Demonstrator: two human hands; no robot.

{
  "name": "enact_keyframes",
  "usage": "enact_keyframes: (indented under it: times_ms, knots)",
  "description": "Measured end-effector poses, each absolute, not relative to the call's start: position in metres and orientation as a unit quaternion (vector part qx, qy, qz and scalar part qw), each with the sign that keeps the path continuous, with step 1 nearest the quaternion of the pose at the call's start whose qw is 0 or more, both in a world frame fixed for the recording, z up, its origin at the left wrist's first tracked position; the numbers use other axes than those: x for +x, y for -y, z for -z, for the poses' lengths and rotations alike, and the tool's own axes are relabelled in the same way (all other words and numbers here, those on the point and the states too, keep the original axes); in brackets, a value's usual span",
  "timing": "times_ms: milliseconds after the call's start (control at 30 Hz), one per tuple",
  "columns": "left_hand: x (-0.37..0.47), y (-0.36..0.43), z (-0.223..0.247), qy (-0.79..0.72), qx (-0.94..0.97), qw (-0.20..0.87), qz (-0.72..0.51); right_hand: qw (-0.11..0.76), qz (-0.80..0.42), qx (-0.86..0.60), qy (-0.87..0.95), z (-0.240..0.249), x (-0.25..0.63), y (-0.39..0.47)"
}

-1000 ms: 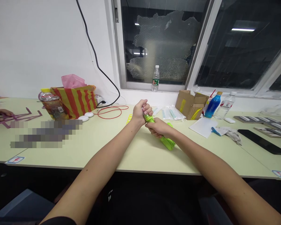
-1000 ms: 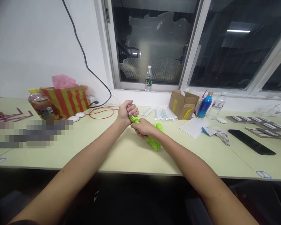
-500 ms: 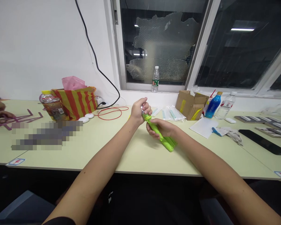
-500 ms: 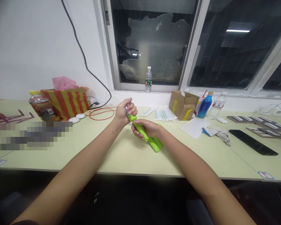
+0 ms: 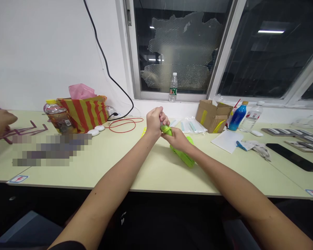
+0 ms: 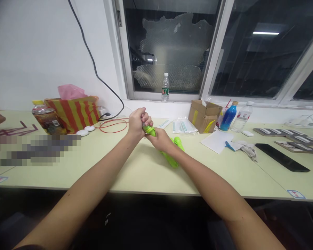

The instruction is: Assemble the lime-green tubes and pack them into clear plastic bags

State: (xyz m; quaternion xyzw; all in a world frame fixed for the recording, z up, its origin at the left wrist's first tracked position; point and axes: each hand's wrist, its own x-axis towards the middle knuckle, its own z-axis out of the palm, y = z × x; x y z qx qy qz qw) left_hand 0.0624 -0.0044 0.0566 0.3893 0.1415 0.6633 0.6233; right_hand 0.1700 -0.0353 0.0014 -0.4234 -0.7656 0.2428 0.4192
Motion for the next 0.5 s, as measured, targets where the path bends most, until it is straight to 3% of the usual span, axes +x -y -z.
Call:
enact_keyframes:
  times_ms: [100, 200, 300, 400, 500]
  knots:
    - [0.066, 0.0, -0.055, -0.164, 0.335, 0.584, -0.721, 0.382, 0.003, -0.544, 0.747, -0.002, 0.163, 0.038]
    - [0.064, -0.005, -0.055, -0.179, 0.3, 0.584, -0.733, 0.345, 0.013, -0.581, 0.737, -0.007, 0.161, 0.041]
    - [0.056, -0.004, -0.057, -0.162, 0.345, 0.632, -0.675, 0.346, -0.274, -0.455, 0.774, -0.013, 0.171, 0.04]
    - [0.051, 0.004, -0.06, -0.124, 0.374, 0.689, -0.608, 0.282, -0.605, -0.273, 0.693, -0.011, 0.187, 0.036]
    - [0.051, 0.011, -0.062, -0.106, 0.384, 0.719, -0.57, 0.269, -0.699, -0.188, 0.635, -0.004, 0.194, 0.033]
